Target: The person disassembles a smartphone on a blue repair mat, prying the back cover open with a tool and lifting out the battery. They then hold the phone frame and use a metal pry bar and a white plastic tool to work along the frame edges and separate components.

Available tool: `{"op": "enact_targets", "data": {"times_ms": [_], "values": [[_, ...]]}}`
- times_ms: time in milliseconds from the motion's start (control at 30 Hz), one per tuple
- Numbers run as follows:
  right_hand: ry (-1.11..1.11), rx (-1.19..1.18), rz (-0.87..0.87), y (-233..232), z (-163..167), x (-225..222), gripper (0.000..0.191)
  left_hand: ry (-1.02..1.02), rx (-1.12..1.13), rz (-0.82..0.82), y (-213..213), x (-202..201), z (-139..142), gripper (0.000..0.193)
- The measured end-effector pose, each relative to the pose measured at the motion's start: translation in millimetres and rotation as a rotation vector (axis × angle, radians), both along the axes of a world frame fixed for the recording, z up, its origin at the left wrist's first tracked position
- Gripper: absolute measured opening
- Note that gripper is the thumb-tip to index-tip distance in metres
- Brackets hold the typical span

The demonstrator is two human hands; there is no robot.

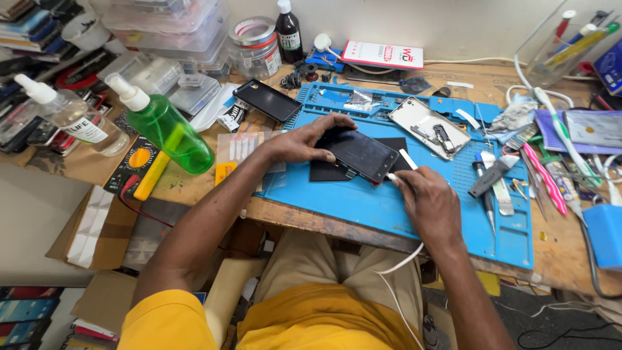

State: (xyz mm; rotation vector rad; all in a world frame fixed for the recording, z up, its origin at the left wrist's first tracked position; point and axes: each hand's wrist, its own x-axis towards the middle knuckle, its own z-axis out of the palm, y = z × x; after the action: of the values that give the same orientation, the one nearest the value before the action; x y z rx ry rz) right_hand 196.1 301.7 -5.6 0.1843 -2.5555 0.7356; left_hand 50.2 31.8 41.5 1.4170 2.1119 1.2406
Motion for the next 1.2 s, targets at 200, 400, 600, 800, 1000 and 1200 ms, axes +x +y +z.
{"op": "enact_targets", "data": {"times_ms": [200,400,600,800,1000,1200], "values": [[-0.027,0.020,-0.026,-5,11,0,0.017,0.066,-0.092,0.103,-8,-16,-13,0.081],[-0.072,0.000,-0.019,-6,16,-2,0.020,0.018,-0.080,0.089,-12,-26,-23,0.080],[-0.088,-0.004,-0.019,-5,14,-8,0.019,0.040,-0.077,0.072,-10,-31,-28,0.082],[-0.103,-0.012,-0.028,-6,16,-10,0.020,0.097,-0.089,0.008,-14,-41,-22,0.083],[-0.105,0.025,-0.038,-9,17,-12,0.020,0.006,-0.024,0.017,-22,-42,-14,0.083],[-0.122,0.041,-0.043,-7,14,-12,0.020,-0.001,-0.126,0.129,-36,-54,-14,0.083]]}}
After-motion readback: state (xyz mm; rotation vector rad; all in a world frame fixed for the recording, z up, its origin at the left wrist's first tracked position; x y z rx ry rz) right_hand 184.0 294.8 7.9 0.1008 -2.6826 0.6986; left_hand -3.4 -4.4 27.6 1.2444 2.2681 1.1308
